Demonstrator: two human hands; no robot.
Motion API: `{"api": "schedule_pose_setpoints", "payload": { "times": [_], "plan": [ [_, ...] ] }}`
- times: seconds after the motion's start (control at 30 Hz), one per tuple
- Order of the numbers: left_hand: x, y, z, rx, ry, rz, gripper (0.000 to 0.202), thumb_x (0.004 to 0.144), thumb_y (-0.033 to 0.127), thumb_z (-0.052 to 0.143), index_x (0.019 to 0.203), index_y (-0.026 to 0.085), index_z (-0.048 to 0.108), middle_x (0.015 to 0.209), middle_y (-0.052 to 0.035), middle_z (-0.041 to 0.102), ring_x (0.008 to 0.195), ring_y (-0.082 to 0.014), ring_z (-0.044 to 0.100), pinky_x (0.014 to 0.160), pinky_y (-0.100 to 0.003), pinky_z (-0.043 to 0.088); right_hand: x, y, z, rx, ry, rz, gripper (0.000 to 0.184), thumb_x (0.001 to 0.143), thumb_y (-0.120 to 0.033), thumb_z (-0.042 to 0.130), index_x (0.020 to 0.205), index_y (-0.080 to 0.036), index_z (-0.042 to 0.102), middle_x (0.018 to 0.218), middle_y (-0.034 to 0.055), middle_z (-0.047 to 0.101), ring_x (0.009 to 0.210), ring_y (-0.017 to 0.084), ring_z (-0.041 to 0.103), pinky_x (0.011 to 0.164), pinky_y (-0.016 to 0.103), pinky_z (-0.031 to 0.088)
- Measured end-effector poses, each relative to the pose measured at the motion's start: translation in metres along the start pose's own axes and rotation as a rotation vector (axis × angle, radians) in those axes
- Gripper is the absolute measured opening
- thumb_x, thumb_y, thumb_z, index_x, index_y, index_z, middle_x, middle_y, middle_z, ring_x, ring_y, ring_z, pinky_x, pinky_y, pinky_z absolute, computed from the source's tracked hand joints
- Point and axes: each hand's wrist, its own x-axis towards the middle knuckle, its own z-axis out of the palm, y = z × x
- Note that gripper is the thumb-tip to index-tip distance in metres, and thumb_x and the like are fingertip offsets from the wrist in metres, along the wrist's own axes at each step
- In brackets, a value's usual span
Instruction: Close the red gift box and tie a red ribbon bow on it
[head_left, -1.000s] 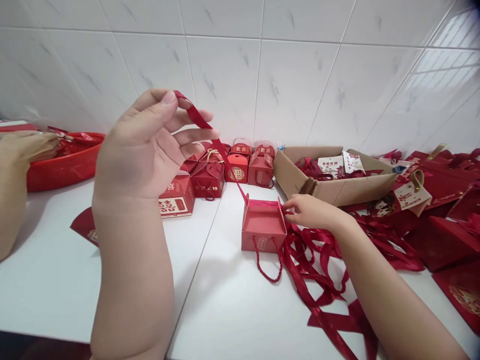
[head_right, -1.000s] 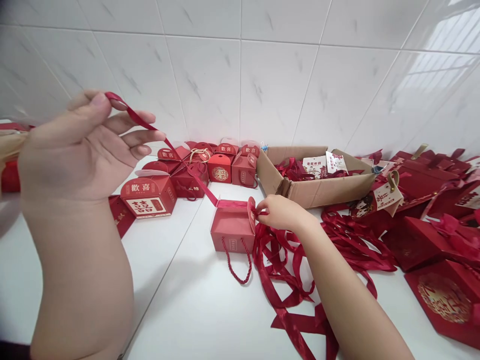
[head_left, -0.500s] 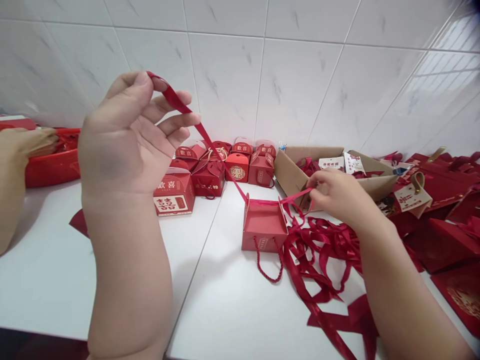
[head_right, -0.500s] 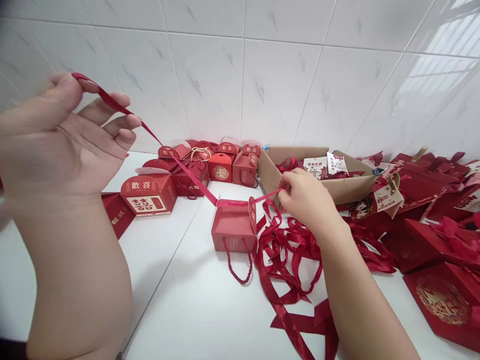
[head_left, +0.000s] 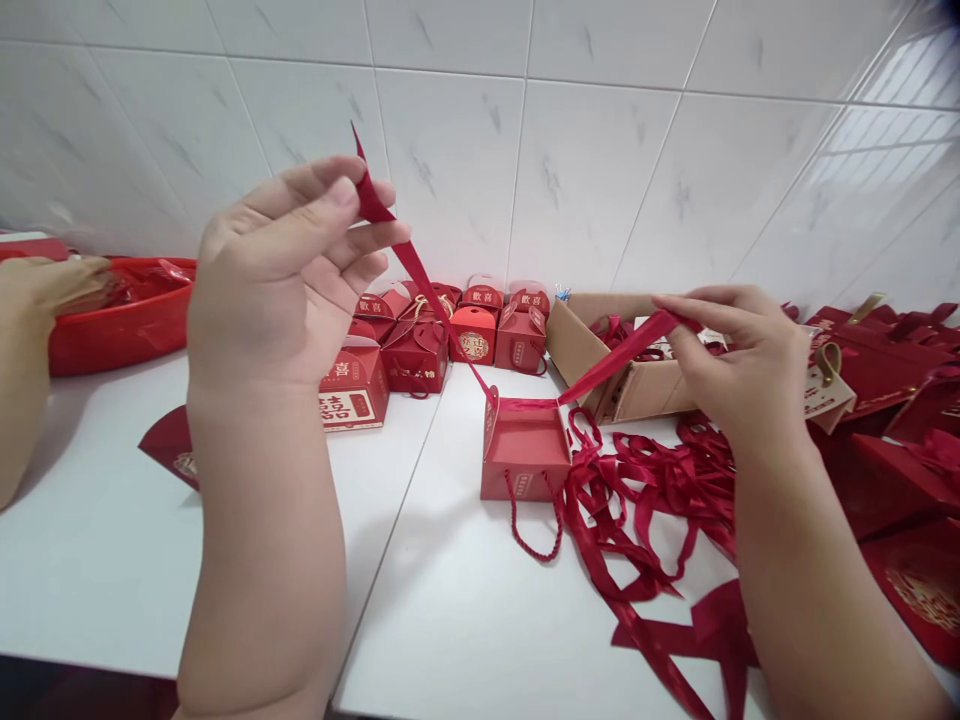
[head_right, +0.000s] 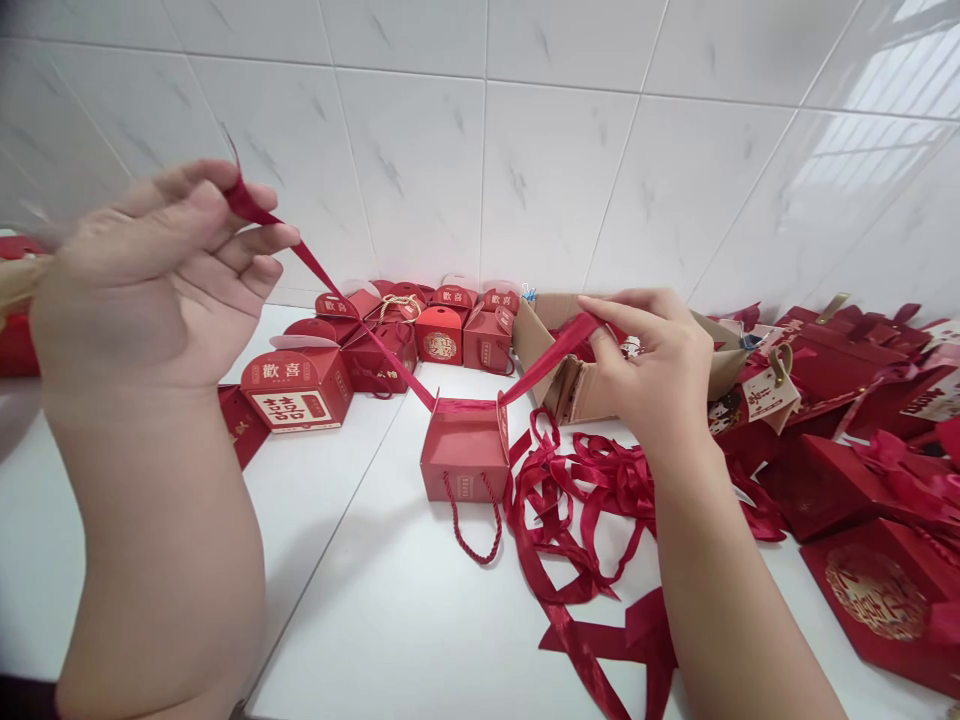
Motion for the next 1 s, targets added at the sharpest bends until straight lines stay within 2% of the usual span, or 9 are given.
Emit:
{"api": "schedule_pose_setpoints", "payload": {
  "times": [0.1, 0.27, 0.33, 0.4, 0.53, 0.6, 0.7, 0.83, 1.0],
  "plan": [
    [0.002, -0.005, -0.001, 0.063, -0.007, 0.053, 0.021, 0.073, 0.004, 0.066, 0.087, 0.019, 0.071, 0.083, 0.0002, 0.069, 0.071, -0.0127, 0.064, 0.054, -0.02, 0.048, 0.002, -0.001, -0.005, 0.126, -0.097, 0.158, 0.024, 0.079, -0.014, 0.057, 0.094, -0.023, 0.073, 0.084, 0.0024, 0.071, 0.077, 0.018, 0.066, 0.071, 0.032, 0.054],
    [0.003, -0.005, 0.001, 0.078, 0.043, 0.071, 0.024, 0.068, 0.001, 0.067, 0.083, 0.019, 0.072, 0.081, -0.0012, 0.069, 0.057, -0.0084, 0.055, 0.041, -0.018, 0.035, 0.006, -0.005, -0.015, 0.208, -0.111, 0.307, 0.013, 0.078, -0.019, 0.063, 0.084, -0.02, 0.074, 0.066, 0.0009, 0.068, 0.061, 0.012, 0.064, 0.058, 0.023, 0.054],
    [0.004, -0.006, 0.001, 0.084, 0.075, 0.083, 0.025, 0.067, 0.0, 0.067, 0.081, 0.02, 0.072, 0.08, -0.0017, 0.07, 0.054, -0.0069, 0.05, 0.04, -0.019, 0.032, 0.007, -0.007, -0.018, 0.273, -0.106, 0.354, 0.013, 0.078, -0.018, 0.063, 0.083, -0.02, 0.074, 0.066, 0.0, 0.068, 0.06, 0.011, 0.064, 0.058, 0.02, 0.055],
    [0.004, -0.007, 0.002, 0.082, 0.1, 0.095, 0.025, 0.067, 0.0, 0.067, 0.08, 0.02, 0.072, 0.081, -0.002, 0.07, 0.058, -0.0075, 0.051, 0.041, -0.018, 0.033, 0.007, -0.008, -0.02, 0.38, -0.099, 0.393, 0.014, 0.079, -0.017, 0.062, 0.085, -0.021, 0.074, 0.069, -0.0006, 0.069, 0.061, 0.009, 0.064, 0.06, 0.019, 0.056],
    [0.004, -0.008, 0.003, 0.065, 0.11, 0.129, 0.027, 0.066, -0.002, 0.068, 0.082, 0.018, 0.071, 0.08, -0.0022, 0.07, 0.08, -0.0122, 0.06, 0.047, -0.016, 0.037, 0.008, -0.01, -0.02, 0.645, -0.067, 0.441, 0.01, 0.077, -0.017, 0.066, 0.08, -0.021, 0.074, 0.073, 0.0, 0.068, 0.069, 0.012, 0.066, 0.061, 0.021, 0.057],
    [0.003, -0.008, 0.003, 0.063, 0.095, 0.133, 0.025, 0.066, -0.002, 0.068, 0.084, 0.017, 0.071, 0.079, -0.0024, 0.069, 0.085, -0.0135, 0.061, 0.049, -0.017, 0.039, 0.008, -0.01, -0.018, 0.746, -0.058, 0.469, 0.007, 0.075, -0.017, 0.068, 0.077, -0.02, 0.074, 0.073, 0.0011, 0.069, 0.072, 0.014, 0.067, 0.061, 0.024, 0.058],
    [0.001, -0.005, 0.004, 0.074, 0.062, 0.129, 0.023, 0.069, -0.001, 0.067, 0.084, 0.016, 0.07, 0.077, -0.0021, 0.069, 0.085, -0.0135, 0.062, 0.052, -0.017, 0.04, 0.009, -0.009, -0.018, 0.781, -0.061, 0.493, 0.007, 0.075, -0.016, 0.069, 0.078, -0.019, 0.074, 0.076, 0.0026, 0.069, 0.077, 0.017, 0.068, 0.066, 0.027, 0.059],
    [-0.004, 0.002, 0.004, 0.121, 0.031, 0.138, 0.025, 0.073, 0.0, 0.064, 0.087, 0.02, 0.07, 0.084, -0.0003, 0.07, 0.089, -0.0122, 0.061, 0.055, -0.018, 0.044, 0.007, -0.012, -0.022, 0.797, 0.0, 0.473, 0.008, 0.074, -0.015, 0.069, 0.08, -0.016, 0.074, 0.081, 0.0054, 0.07, 0.081, 0.019, 0.068, 0.075, 0.033, 0.059],
    [-0.01, 0.01, 0.009, 0.143, 0.022, 0.165, 0.023, 0.074, -0.002, 0.064, 0.089, 0.015, 0.069, 0.079, -0.0004, 0.068, 0.085, -0.012, 0.062, 0.055, -0.019, 0.044, 0.006, -0.023, -0.029, 0.799, -0.074, 0.449, 0.011, 0.076, -0.012, 0.064, 0.076, -0.017, 0.074, 0.077, 0.005, 0.069, 0.079, 0.019, 0.067, 0.073, 0.032, 0.058]
  ]
}}
